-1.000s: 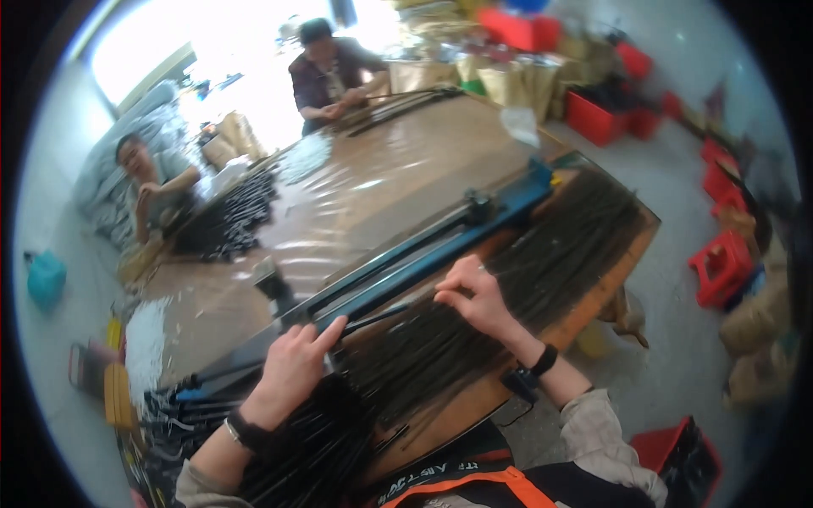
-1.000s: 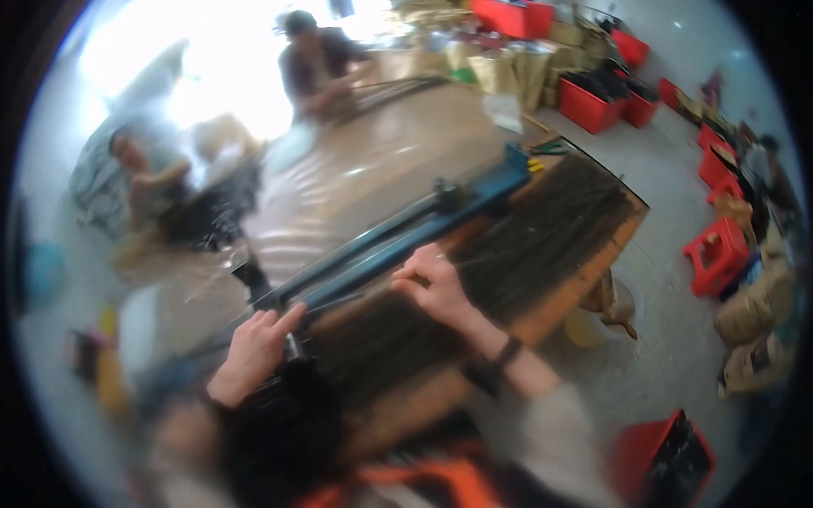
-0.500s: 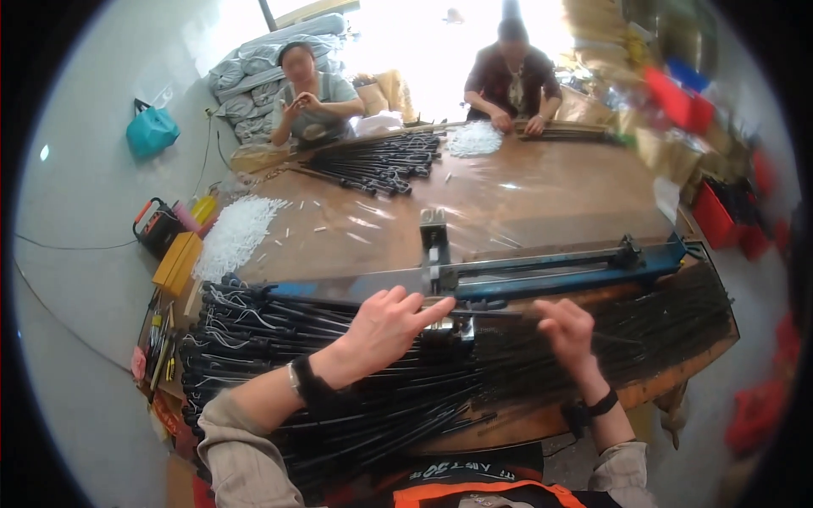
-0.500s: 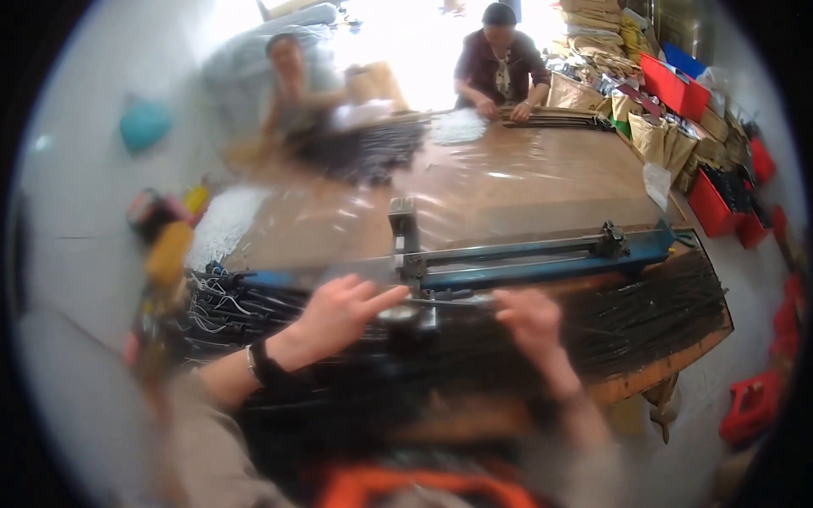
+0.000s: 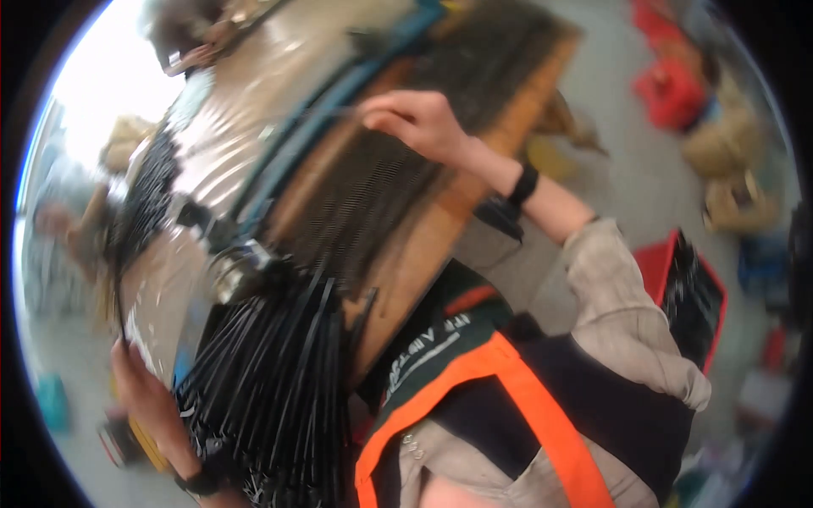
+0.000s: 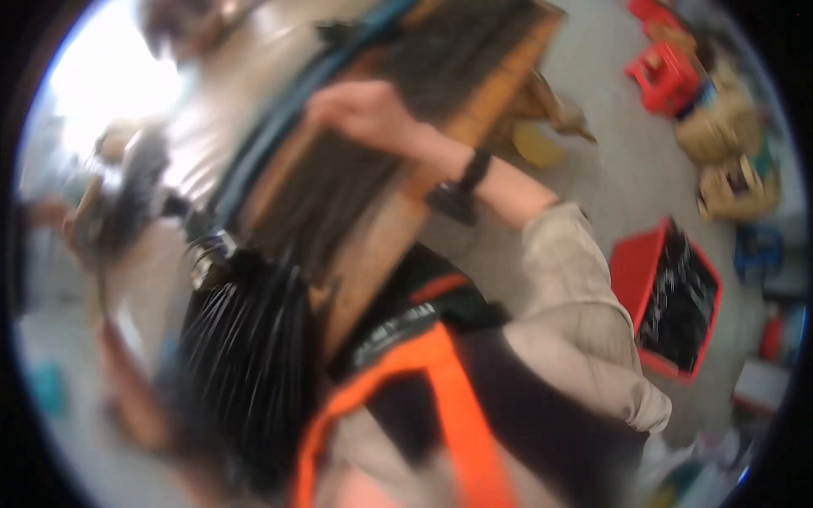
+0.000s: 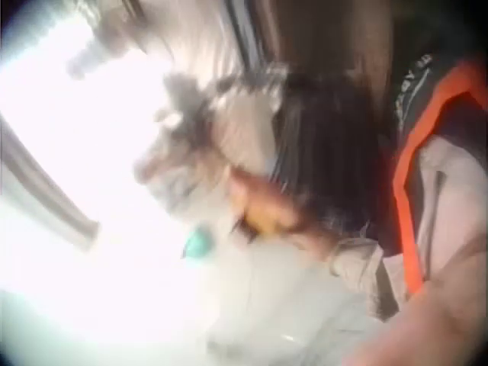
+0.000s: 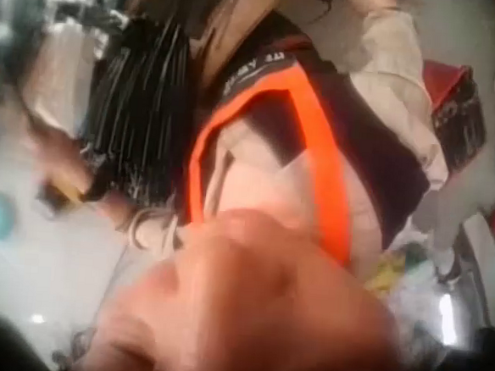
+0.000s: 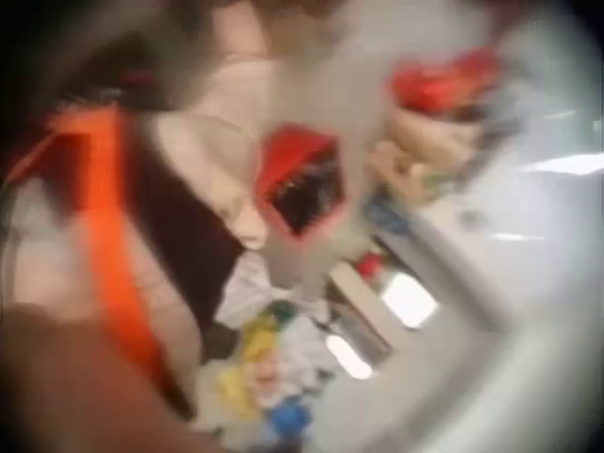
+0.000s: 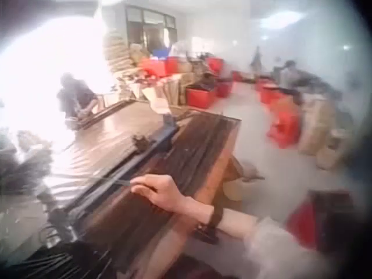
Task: Aligning and placing bundles of thin metal rods into a mechanical jig for processing on a workbench.
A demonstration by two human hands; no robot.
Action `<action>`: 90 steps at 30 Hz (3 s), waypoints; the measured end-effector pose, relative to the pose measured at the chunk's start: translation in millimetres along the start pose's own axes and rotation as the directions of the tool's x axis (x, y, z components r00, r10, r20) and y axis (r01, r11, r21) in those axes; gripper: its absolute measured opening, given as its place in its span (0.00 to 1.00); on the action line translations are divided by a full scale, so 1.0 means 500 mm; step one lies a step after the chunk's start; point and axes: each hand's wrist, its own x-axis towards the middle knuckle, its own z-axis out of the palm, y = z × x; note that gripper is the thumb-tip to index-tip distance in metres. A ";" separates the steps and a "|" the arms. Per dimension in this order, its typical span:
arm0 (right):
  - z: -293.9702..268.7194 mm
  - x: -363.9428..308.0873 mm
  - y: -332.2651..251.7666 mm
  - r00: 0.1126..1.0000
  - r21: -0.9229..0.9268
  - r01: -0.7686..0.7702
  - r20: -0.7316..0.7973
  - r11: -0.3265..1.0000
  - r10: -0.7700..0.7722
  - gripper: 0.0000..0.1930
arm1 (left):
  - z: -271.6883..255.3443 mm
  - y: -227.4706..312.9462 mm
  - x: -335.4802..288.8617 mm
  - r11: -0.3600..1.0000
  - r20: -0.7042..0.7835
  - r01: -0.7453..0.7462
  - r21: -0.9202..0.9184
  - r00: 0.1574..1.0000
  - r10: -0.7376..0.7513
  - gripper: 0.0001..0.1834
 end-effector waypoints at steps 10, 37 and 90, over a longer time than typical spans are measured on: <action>-0.307 -0.274 0.092 0.940 -0.178 -0.165 -0.327 0.970 0.100 0.12 | 0.127 0.440 0.118 0.976 0.186 0.033 -0.214 0.983 0.008 0.18; -0.161 -0.210 -0.101 0.900 0.135 -0.378 0.285 0.916 0.329 0.12 | -0.115 0.378 0.077 0.980 0.168 -0.181 0.088 0.972 0.164 0.14; 0.177 0.181 0.126 0.871 -0.501 0.378 0.477 0.778 -0.117 0.03 | 0.036 -0.170 -0.027 1.000 0.356 0.012 0.000 0.934 -0.011 0.12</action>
